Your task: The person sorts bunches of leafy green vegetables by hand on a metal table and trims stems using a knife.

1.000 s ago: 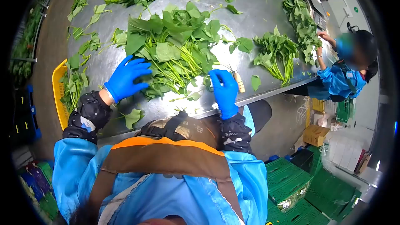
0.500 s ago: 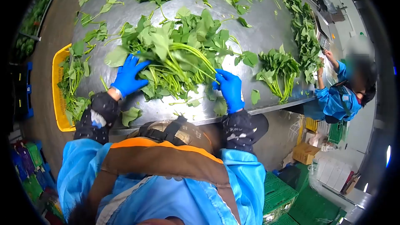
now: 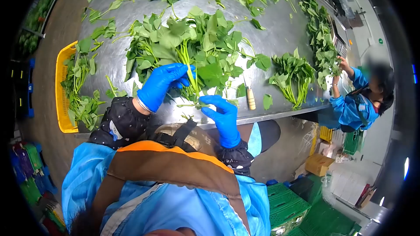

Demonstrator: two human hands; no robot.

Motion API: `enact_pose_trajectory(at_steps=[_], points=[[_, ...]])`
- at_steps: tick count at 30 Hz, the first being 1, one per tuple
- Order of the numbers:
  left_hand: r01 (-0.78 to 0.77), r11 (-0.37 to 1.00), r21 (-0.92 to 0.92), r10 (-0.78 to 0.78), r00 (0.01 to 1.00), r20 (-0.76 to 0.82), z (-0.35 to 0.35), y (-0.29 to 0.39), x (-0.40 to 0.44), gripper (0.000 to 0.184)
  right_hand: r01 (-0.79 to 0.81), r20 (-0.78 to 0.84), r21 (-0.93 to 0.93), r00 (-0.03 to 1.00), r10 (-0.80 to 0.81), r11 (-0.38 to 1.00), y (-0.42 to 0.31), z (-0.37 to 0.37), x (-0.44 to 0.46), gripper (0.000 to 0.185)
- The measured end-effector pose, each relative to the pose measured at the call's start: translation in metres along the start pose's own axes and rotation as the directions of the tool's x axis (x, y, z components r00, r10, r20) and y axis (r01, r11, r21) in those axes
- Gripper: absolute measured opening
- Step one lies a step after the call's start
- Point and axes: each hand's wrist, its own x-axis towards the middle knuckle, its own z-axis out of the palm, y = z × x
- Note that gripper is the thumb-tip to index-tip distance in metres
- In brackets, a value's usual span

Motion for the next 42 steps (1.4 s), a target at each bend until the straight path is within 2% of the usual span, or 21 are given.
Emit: enact_pose_trajectory(at_steps=[3, 5, 7, 9, 11, 13, 17, 21, 26, 28, 31, 32, 33, 35, 36, 37, 38, 39, 40, 41, 42], points=[[0.072, 0.992, -0.101, -0.07, 0.997, 0.02, -0.001, -0.018, -0.005, 0.031, -0.287, 0.092, 0.396, 0.958, 0.273, 0.872, 0.022, -0.002, 0.004, 0.024], [0.168, 0.976, -0.14, -0.149, 0.98, 0.134, -0.007, -0.042, -0.007, 0.03, -0.485, 0.196, 0.304, 0.874, 0.444, 0.82, 0.006, 0.017, 0.016, 0.029], [0.153, 0.961, -0.229, -0.126, 0.984, 0.128, -0.009, -0.05, -0.014, 0.029, -0.437, 0.23, 0.189, 0.89, 0.393, 0.879, 0.022, 0.02, 0.017, 0.027], [0.108, 0.947, -0.303, -0.098, 0.994, 0.05, -0.003, -0.027, -0.026, 0.029, -0.395, 0.23, 0.217, 0.909, 0.346, 0.893, 0.02, 0.018, 0.017, 0.024], [0.097, 0.985, -0.143, -0.087, 0.993, 0.075, -0.016, -0.04, -0.02, 0.031, -0.401, 0.198, 0.339, 0.915, 0.352, 0.851, 0.003, 0.021, 0.017, 0.023], [0.097, 0.995, -0.015, -0.096, 0.994, 0.046, -0.019, -0.048, -0.018, 0.033, -0.429, 0.169, 0.265, 0.903, 0.396, 0.864, 0.005, 0.027, 0.02, 0.023], [0.064, 0.987, -0.149, -0.055, 0.996, 0.064, -0.013, -0.049, -0.023, 0.035, -0.423, 0.232, 0.168, 0.895, 0.381, 0.89, 0.012, 0.036, 0.02, 0.024], [0.074, 0.99, -0.123, -0.071, 0.997, 0.025, -0.012, -0.042, -0.026, 0.034, -0.44, 0.201, 0.153, 0.891, 0.408, 0.885, 0.018, 0.036, 0.02, 0.024], [0.081, 0.921, -0.38, -0.08, 0.997, 0.019, -0.007, -0.046, -0.027, 0.036, -0.27, 0.038, 0.182, 0.963, 0.268, 0.945, 0.012, 0.028, 0.012, 0.017], [0.077, 0.917, -0.392, -0.068, 0.997, 0.037, -0.006, -0.044, -0.027, 0.036, -0.201, -0.025, 0.083, 0.979, 0.204, 0.976, 0.007, 0.029, 0.011, 0.016], [-0.013, 0.894, -0.448, -0.035, 0.995, -0.097, -0.02, -0.033, -0.03, 0.037, -0.023, -0.179, -0.003, 0.984, 0.022, 1.0, 0.026, 0.0, 0.008, 0.02], [-0.067, 0.864, -0.499, 0.007, 0.993, -0.12, -0.032, -0.039, -0.028, 0.035, 0.065, -0.154, 0.517, 0.988, 0.018, 0.853, 0.044, -0.018, 0.009, 0.025], [-0.064, 0.791, -0.608, -0.004, 0.994, -0.11, -0.039, -0.038, -0.03, 0.031, 0.121, -0.136, 0.884, 0.991, 0.003, 0.451, 0.056, -0.036, 0.012, 0.032], [-0.036, 0.707, -0.706, -0.014, 0.998, -0.064, -0.044, -0.038, -0.034, 0.024, 0.254, -0.264, 0.954, 0.964, 0.042, 0.161, 0.031, -0.056, 0.02, 0.045], [0.011, 0.636, -0.772, -0.073, 0.996, -0.046, -0.041, -0.036, -0.035, 0.023, 0.192, -0.2, 0.953, 0.98, 0.013, 0.235, 0.009, -0.046, 0.027, 0.044], [0.057, 0.557, -0.828, -0.129, 0.992, -0.018, -0.035, -0.033, -0.033, 0.022, 0.137, -0.191, 0.892, 0.978, 0.086, 0.43, 0.002, -0.034, 0.033, 0.04], [0.103, 0.473, -0.875, -0.181, 0.983, 0.018, -0.032, -0.031, -0.032, 0.021, 0.024, -0.14, 0.526, 0.988, 0.059, 0.85, 0.003, -0.024, 0.042, 0.036], [0.168, 0.44, -0.882, -0.117, 0.985, 0.129, -0.038, -0.041, -0.027, 0.022, -0.067, -0.084, -0.019, 0.994, 0.065, 0.998, 0.005, -0.012, 0.05, 0.033], [0.234, 0.409, -0.882, -0.049, 0.971, 0.235, -0.05, -0.061, -0.02, 0.023, 0.054, -0.073, -0.363, 0.994, -0.086, 0.93, 0.015, 0.006, 0.055, 0.031], [0.3, 0.382, -0.874, 0.023, 0.943, 0.333, -0.056, -0.071, -0.016, 0.024, 0.16, -0.01, -0.659, 0.975, -0.222, 0.734, 0.03, 0.018, 0.059, 0.03], [0.278, 0.504, -0.818, -0.005, 0.948, 0.319, -0.053, -0.066, -0.017, 0.017, 0.175, 0.024, -0.729, 0.973, -0.23, 0.662, 0.05, 0.018, 0.062, 0.029]])
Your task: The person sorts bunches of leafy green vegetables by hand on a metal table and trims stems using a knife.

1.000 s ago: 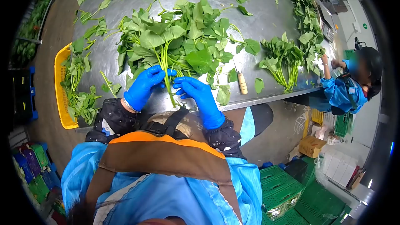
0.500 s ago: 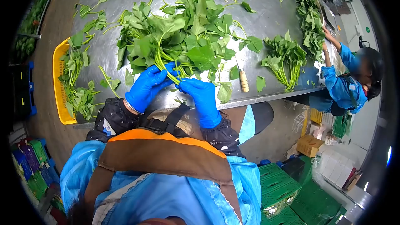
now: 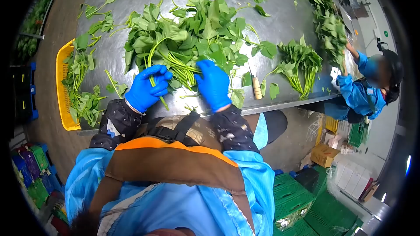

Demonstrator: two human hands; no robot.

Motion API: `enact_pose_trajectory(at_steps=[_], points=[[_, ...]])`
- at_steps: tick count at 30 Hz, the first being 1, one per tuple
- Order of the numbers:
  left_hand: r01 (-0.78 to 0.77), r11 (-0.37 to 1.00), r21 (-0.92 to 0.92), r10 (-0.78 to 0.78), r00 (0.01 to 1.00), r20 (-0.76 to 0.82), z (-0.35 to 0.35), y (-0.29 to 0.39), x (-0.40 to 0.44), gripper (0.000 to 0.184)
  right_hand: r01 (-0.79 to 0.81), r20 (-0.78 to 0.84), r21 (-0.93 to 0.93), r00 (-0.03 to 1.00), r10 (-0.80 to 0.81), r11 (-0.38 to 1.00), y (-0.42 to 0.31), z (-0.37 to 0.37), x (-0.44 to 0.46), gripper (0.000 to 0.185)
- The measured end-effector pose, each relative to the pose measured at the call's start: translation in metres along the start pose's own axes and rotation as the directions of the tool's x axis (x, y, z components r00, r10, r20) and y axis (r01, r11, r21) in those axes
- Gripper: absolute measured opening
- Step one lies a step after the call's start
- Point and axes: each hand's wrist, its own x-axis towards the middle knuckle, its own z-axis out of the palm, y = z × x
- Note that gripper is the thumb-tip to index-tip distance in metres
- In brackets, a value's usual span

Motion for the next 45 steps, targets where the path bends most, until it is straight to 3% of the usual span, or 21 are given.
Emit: enact_pose_trajectory(at_steps=[2, 3, 5, 6, 9, 11, 12, 14, 17, 18, 19, 24, 27, 30, 33, 35, 37, 38, 41, 43, 45], points=[[-0.154, 0.939, 0.307, 0.197, 0.974, -0.115, 0.046, 0.007, -0.018, 0.019, 0.069, 0.041, -0.191, 0.997, -0.062, 0.979, 0.025, 0.023, -0.001, 0.028], [-0.309, 0.858, 0.411, 0.329, 0.944, 0.022, 0.061, 0.02, -0.03, 0.028, -0.005, 0.011, -0.052, 1.0, 0.006, 0.999, 0.024, 0.021, 0.002, 0.027], [-0.62, 0.601, 0.504, 0.557, 0.778, 0.292, 0.089, 0.046, -0.053, 0.046, -0.16, -0.008, 0.232, 0.986, 0.166, 0.96, 0.018, 0.007, -0.003, 0.025], [-0.717, 0.576, 0.393, 0.602, 0.697, 0.39, 0.098, 0.058, -0.061, 0.049, -0.404, 0.204, 0.553, 0.914, 0.351, 0.729, 0.002, -0.012, 0.001, 0.022], [-0.586, 0.746, 0.317, 0.641, 0.761, -0.1, 0.108, 0.059, -0.046, 0.039, -0.465, 0.376, 0.859, 0.857, 0.351, 0.213, -0.008, -0.026, -0.004, 0.024], [-0.316, 0.793, 0.521, 0.461, 0.87, -0.173, 0.055, 0.033, -0.023, 0.038, -0.508, 0.396, 0.823, 0.834, 0.385, 0.254, -0.023, -0.022, -0.011, 0.025], [-0.257, 0.848, 0.463, 0.455, 0.802, -0.387, 0.047, 0.014, -0.008, 0.037, -0.511, 0.39, 0.827, 0.822, 0.414, 0.236, -0.035, -0.024, -0.013, 0.024], [-0.25, 0.819, 0.516, 0.373, 0.916, -0.149, 0.036, -0.008, 0.0, 0.046, -0.477, 0.328, 0.827, 0.839, 0.435, 0.298, -0.043, -0.024, -0.02, 0.024], [-0.175, 0.804, 0.568, 0.303, 0.943, -0.139, 0.047, -0.018, 0.014, 0.052, -0.504, 0.31, 0.769, 0.832, 0.46, 0.394, -0.052, -0.021, -0.023, 0.022], [-0.233, 0.799, 0.555, 0.306, 0.951, -0.041, 0.045, -0.019, 0.016, 0.051, -0.518, 0.328, 0.753, 0.83, 0.45, 0.406, -0.054, -0.018, -0.024, 0.022], [-0.213, 0.805, 0.554, 0.282, 0.958, -0.041, 0.059, -0.017, 0.016, 0.051, -0.533, 0.347, 0.737, 0.826, 0.444, 0.416, -0.054, -0.015, -0.026, 0.022], [-0.16, 0.79, 0.592, 0.279, 0.954, -0.114, 0.055, -0.015, 0.016, 0.044, -0.487, 0.323, 0.717, 0.866, 0.38, 0.5, -0.047, -0.003, -0.03, 0.021], [-0.162, 0.807, 0.568, 0.271, 0.956, -0.112, 0.05, -0.015, 0.016, 0.039, -0.544, 0.381, 0.69, 0.834, 0.399, 0.477, -0.05, -0.005, -0.029, 0.022], [-0.162, 0.775, 0.611, 0.335, 0.925, -0.18, 0.051, -0.01, 0.015, 0.034, -0.509, 0.295, 0.712, 0.842, 0.452, 0.484, -0.05, -0.005, -0.031, 0.019], [-0.227, 0.761, 0.608, 0.44, 0.869, -0.227, 0.041, -0.001, 0.017, 0.031, -0.398, 0.229, 0.835, 0.879, 0.418, 0.38, -0.054, -0.012, -0.029, 0.017], [-0.179, 0.775, 0.607, 0.428, 0.854, -0.295, 0.042, -0.006, 0.016, 0.029, -0.441, 0.346, 0.847, 0.881, 0.323, 0.298, -0.063, -0.023, -0.031, 0.016], [-0.225, 0.718, 0.659, 0.522, 0.8, -0.296, 0.047, -0.004, 0.019, 0.023, -0.511, 0.469, 0.823, 0.858, 0.212, 0.248, -0.069, -0.037, -0.04, 0.016], [-0.295, 0.752, 0.589, 0.551, 0.772, -0.317, 0.036, 0.006, 0.021, 0.022, -0.475, 0.453, 0.848, 0.88, 0.142, 0.235, -0.074, -0.041, -0.048, 0.016], [-0.287, 0.731, 0.62, 0.556, 0.776, -0.297, 0.027, 0.008, 0.018, 0.022, -0.293, 0.27, 0.937, 0.953, 0.141, 0.191, -0.071, -0.045, -0.044, 0.019], [-0.17, 0.689, 0.705, 0.492, 0.824, -0.283, 0.045, -0.003, 0.015, 0.028, -0.243, 0.184, 0.941, 0.952, 0.243, 0.236, -0.057, -0.041, -0.028, 0.013], [-0.15, 0.617, 0.773, 0.504, 0.83, -0.241, 0.031, -0.018, 0.019, 0.033, -0.223, 0.104, 0.802, 0.966, 0.239, 0.554, -0.056, -0.034, -0.015, 0.018]])
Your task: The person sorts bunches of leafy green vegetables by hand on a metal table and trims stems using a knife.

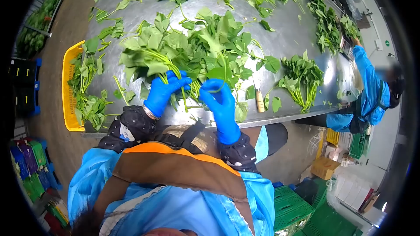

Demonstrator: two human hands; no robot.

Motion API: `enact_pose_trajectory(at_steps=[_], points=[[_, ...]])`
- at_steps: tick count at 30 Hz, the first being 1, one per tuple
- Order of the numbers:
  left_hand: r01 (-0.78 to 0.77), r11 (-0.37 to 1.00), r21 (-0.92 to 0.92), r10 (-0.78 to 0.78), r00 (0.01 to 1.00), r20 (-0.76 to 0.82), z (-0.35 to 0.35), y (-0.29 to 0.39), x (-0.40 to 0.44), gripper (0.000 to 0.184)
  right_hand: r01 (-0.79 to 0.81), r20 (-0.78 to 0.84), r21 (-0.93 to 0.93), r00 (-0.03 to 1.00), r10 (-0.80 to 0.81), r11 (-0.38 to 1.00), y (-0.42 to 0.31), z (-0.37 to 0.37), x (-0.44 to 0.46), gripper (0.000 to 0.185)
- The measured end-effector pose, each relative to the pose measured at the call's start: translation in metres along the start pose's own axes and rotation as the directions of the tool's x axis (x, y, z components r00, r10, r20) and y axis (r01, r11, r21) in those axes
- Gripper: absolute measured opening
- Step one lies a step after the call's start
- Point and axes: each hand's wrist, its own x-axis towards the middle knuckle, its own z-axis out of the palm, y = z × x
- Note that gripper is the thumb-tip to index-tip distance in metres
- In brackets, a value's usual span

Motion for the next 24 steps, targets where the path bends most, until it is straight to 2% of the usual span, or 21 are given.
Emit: enact_pose_trajectory(at_steps=[1, 2, 3, 4, 5, 6, 9, 12, 13, 16, 17, 20, 21, 22, 23, 24], points=[[-0.009, 0.998, 0.056, 0.009, 1.0, 0.009, -0.001, -0.009, 0.0, 0.033, 0.103, 0.009, -0.19, 0.995, -0.103, 0.976, 0.001, 0.006, 0.007, 0.023], [0.019, 0.991, 0.135, -0.01, 0.998, -0.061, 0.001, -0.012, -0.005, 0.03, 0.199, 0.038, -0.371, 0.979, -0.2, 0.907, 0.0, 0.013, 0.013, 0.028], [-0.013, 0.996, 0.088, 0.017, 0.999, -0.041, 0.003, -0.014, -0.008, 0.028, 0.129, 0.03, -0.462, 0.991, -0.13, 0.878, -0.005, 0.021, 0.018, 0.034], [-0.046, 0.998, 0.042, 0.047, 0.999, -0.025, 0.004, -0.017, -0.01, 0.026, 0.198, 0.076, -0.571, 0.979, -0.188, 0.797, 0.0, 0.025, 0.024, 0.027], [-0.072, 0.994, 0.078, 0.072, 0.997, 0.002, 0.003, -0.019, -0.009, 0.024, 0.213, 0.083, -0.542, 0.976, -0.2, 0.813, 0.008, 0.026, 0.026, 0.023], [-0.027, 0.998, 0.053, 0.025, 0.999, 0.029, 0.002, -0.019, -0.009, 0.025, 0.228, 0.091, -0.51, 0.973, -0.211, 0.829, 0.016, 0.025, 0.027, 0.019], [0.091, 0.995, -0.036, -0.087, 0.992, 0.096, 0.004, -0.003, -0.013, 0.026, 0.045, 0.018, -0.146, 0.999, -0.043, 0.988, 0.027, 0.017, 0.024, 0.013], [0.197, 0.977, 0.087, -0.212, 0.949, 0.232, -0.004, -0.011, 0.004, 0.02, -0.01, 0.01, -0.12, 1.0, 0.011, 0.993, 0.037, 0.006, 0.021, 0.018], [0.101, 0.993, -0.059, -0.097, 0.993, 0.066, -0.005, -0.019, -0.009, 0.02, 0.019, -0.004, -0.195, 1.0, -0.02, 0.981, 0.043, 0.004, 0.021, 0.019], [0.181, 0.965, -0.188, -0.147, 0.972, 0.183, 0.0, -0.02, -0.007, 0.02, 0.155, -0.023, -0.376, 0.984, -0.176, 0.913, 0.046, 0.004, 0.019, 0.022], [0.172, 0.97, -0.17, -0.142, 0.974, 0.176, -0.002, -0.018, -0.007, 0.023, 0.136, 0.036, -0.407, 0.99, -0.133, 0.903, 0.027, 0.007, 0.018, 0.022], [0.117, 0.882, -0.457, -0.034, 0.982, 0.186, -0.016, -0.016, 0.01, 0.026, 0.245, 0.149, -0.093, 0.962, -0.229, 0.965, 0.016, 0.017, 0.014, 0.018], [0.154, 0.854, -0.497, -0.053, 0.976, 0.212, -0.026, -0.019, 0.014, 0.029, -0.015, 0.197, 0.015, 0.98, 0.012, 1.0, 0.015, 0.017, 0.004, 0.013], [0.187, 0.838, -0.513, -0.174, 0.982, 0.073, -0.025, -0.013, 0.016, 0.025, -0.038, 0.306, -0.046, 0.951, 0.05, 0.998, 0.006, 0.02, 0.0, 0.011], [0.2, 0.8, -0.565, -0.15, 0.979, 0.135, -0.033, -0.017, 0.02, 0.024, 0.025, 0.515, -0.072, 0.857, 0.015, 0.997, 0.012, 0.014, -0.003, 0.01], [0.217, 0.759, -0.614, -0.122, 0.974, 0.193, -0.043, -0.022, 0.025, 0.024, 0.114, 0.672, -0.176, 0.74, 0.035, 0.978, 0.01, 0.014, -0.002, 0.014]])
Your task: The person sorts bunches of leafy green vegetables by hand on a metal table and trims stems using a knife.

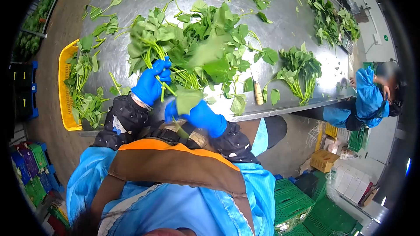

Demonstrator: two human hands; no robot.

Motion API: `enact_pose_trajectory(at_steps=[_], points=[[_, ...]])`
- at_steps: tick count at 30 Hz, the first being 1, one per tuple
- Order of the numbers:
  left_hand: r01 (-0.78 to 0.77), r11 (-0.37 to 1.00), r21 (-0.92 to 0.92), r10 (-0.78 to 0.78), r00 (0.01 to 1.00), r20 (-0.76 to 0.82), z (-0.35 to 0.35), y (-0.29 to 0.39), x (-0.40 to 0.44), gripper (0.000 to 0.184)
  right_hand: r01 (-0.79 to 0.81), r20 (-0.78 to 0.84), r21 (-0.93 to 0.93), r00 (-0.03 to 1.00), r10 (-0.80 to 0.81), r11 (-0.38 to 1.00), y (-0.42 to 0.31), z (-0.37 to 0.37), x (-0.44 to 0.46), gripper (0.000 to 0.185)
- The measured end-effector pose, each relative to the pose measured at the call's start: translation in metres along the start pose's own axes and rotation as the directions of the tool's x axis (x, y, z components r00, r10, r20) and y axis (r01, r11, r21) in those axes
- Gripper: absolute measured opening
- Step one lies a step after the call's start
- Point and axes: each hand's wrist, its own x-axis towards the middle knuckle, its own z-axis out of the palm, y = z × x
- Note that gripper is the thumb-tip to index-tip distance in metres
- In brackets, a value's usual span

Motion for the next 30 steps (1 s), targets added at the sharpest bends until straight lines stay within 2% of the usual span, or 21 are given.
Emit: enact_pose_trajectory(at_steps=[1, 2, 3, 4, 6, 8, 10, 11, 12, 13, 14, 16, 18, 20, 23, 26, 27, 28, 29, 30], points=[[-0.028, 0.996, 0.084, 0.036, 0.994, -0.1, 0.013, 0.01, -0.001, 0.025, 0.048, 0.195, -0.13, 0.981, -0.022, 0.99, -0.003, -0.001, 0.001, 0.019], [-0.097, 0.992, 0.076, 0.111, 0.973, -0.204, 0.033, 0.02, -0.008, 0.02, -0.136, 0.064, -0.184, 0.987, 0.15, 0.973, 0.004, 0.004, -0.018, 0.02], [-0.085, 0.996, 0.033, 0.087, 0.994, -0.062, 0.032, 0.035, -0.009, 0.022, -0.113, 0.058, -0.437, 0.987, 0.153, 0.892, 0.005, -0.011, -0.028, 0.02], [-0.068, 0.998, -0.008, 0.068, 0.994, 0.083, 0.027, 0.051, -0.009, 0.031, -0.08, 0.053, -0.66, 0.987, 0.153, 0.747, 0.001, -0.03, -0.041, 0.02], [-0.129, 0.991, -0.039, 0.134, 0.974, 0.183, 0.034, 0.074, -0.016, 0.045, -0.242, -0.104, -0.89, 0.933, 0.345, 0.386, -0.01, -0.073, -0.074, 0.02], [-0.223, 0.974, -0.03, 0.225, 0.968, 0.11, 0.044, 0.082, -0.028, 0.047, -0.42, -0.381, -0.869, 0.905, 0.188, 0.262, -0.014, -0.104, -0.098, 0.018], [-0.166, 0.986, -0.01, 0.166, 0.98, 0.11, 0.033, 0.076, -0.028, 0.044, -0.448, -0.461, -0.85, 0.887, 0.017, 0.276, -0.021, -0.105, -0.087, 0.017], [-0.127, 0.991, -0.045, 0.128, 0.991, 0.026, 0.033, 0.066, -0.027, 0.041, -0.459, -0.497, -0.841, 0.865, -0.071, 0.286, -0.025, -0.1, -0.078, 0.016], [-0.091, 0.993, -0.08, 0.087, 0.995, -0.055, 0.031, 0.055, -0.025, 0.04, -0.474, -0.584, -0.679, 0.811, -0.022, 0.56, -0.023, -0.083, -0.065, 0.017], [-0.08, 0.99, -0.115, 0.072, 0.995, -0.072, 0.02, 0.047, -0.023, 0.036, -0.452, -0.593, -0.467, 0.798, 0.11, 0.76, -0.021, -0.066, -0.049, 0.016], [-0.063, 0.989, -0.135, 0.078, 0.991, 0.112, -0.005, 0.04, -0.016, 0.036, -0.4, -0.516, -0.507, 0.85, 0.103, 0.763, -0.003, -0.053, -0.037, 0.017], [-0.108, 0.992, 0.061, 0.112, 0.992, -0.062, -0.003, 0.033, -0.019, 0.039, -0.296, -0.429, -0.598, 0.903, 0.014, 0.744, 0.005, -0.023, 0.001, 0.02], [-0.077, 0.949, 0.306, 0.122, 0.984, -0.131, -0.014, 0.03, -0.029, 0.04, -0.229, -0.42, -0.515, 0.907, -0.011, 0.826, 0.03, -0.003, 0.027, 0.019], [0.038, 0.963, 0.266, 0.042, 0.955, -0.292, -0.028, 0.023, -0.049, 0.039, -0.321, -0.478, -0.56, 0.878, 0.018, 0.764, 0.057, 0.008, 0.048, 0.021], [0.146, 0.954, 0.262, -0.03, 0.916, -0.401, -0.063, 0.011, -0.071, 0.042, -0.393, -0.431, -0.76, 0.901, 0.051, 0.517, 0.072, 0.012, 0.06, 0.022], [0.163, 0.942, 0.293, -0.008, 0.884, -0.467, -0.056, 0.013, -0.079, 0.041, -0.356, -0.418, -0.732, 0.908, 0.03, 0.581, 0.063, 0.009, 0.064, 0.019], [0.062, 0.931, 0.361, 0.108, 0.894, -0.434, -0.048, 0.016, -0.079, 0.038, -0.414, -0.431, -0.498, 0.881, 0.196, 0.762, 0.055, -0.002, 0.064, 0.019], [-0.036, 0.905, 0.425, 0.221, 0.892, -0.395, -0.037, 0.023, -0.082, 0.035, -0.374, -0.362, 0.188, 0.833, 0.419, 0.908, 0.015, -0.011, 0.058, 0.019], [-0.255, 0.728, 0.637, 0.502, 0.83, -0.241, -0.008, 0.045, -0.087, 0.032, -0.213, -0.406, 0.215, 0.868, 0.286, 0.953, -0.029, -0.038, 0.039, 0.019], [-0.323, 0.651, 0.687, 0.579, 0.796, -0.174, 0.003, 0.052, -0.087, 0.033, -0.234, -0.394, 0.107, 0.882, 0.257, 0.966, 0.003, -0.055, 0.028, 0.019]])
